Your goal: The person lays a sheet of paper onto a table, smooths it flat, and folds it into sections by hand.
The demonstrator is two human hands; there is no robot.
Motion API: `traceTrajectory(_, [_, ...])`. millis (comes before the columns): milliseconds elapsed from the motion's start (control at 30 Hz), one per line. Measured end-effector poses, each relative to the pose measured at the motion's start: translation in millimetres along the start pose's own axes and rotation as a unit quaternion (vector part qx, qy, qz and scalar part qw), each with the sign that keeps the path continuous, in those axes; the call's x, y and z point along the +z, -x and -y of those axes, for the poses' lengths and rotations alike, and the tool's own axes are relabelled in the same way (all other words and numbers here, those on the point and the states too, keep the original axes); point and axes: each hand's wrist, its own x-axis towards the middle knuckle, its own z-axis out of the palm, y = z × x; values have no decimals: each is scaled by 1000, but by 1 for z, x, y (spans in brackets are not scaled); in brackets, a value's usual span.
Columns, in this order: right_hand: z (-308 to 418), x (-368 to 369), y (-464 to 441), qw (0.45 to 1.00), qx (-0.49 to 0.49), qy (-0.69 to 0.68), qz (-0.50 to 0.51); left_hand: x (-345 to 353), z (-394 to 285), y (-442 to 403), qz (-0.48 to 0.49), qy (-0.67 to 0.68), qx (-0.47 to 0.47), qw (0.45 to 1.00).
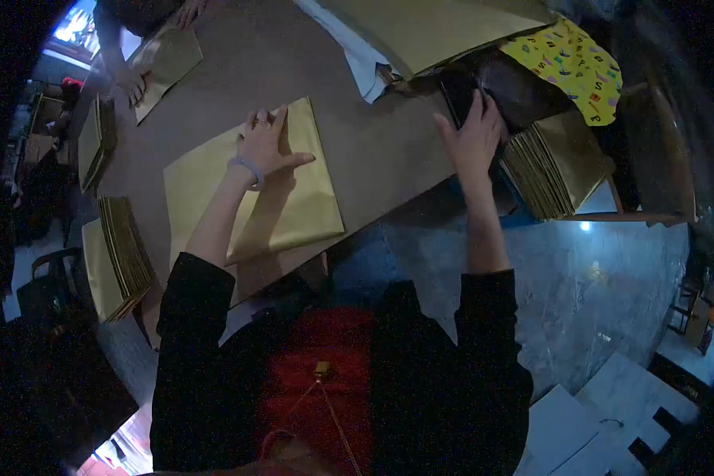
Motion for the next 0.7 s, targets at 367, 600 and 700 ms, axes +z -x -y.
traceTrajectory(367, [-12, 8, -25, 985, 126, 32, 113, -7, -1, 7, -12, 35, 0, 999])
traceTrajectory(600, [21, -6, -14, 987, 92, 45, 125, -1, -1, 5, -7, 47, -12, 999])
traceTrajectory(700, [18, -4, -23, 979, 124, 63, 150, -15, 1, 3, 27, 40, -11, 999])
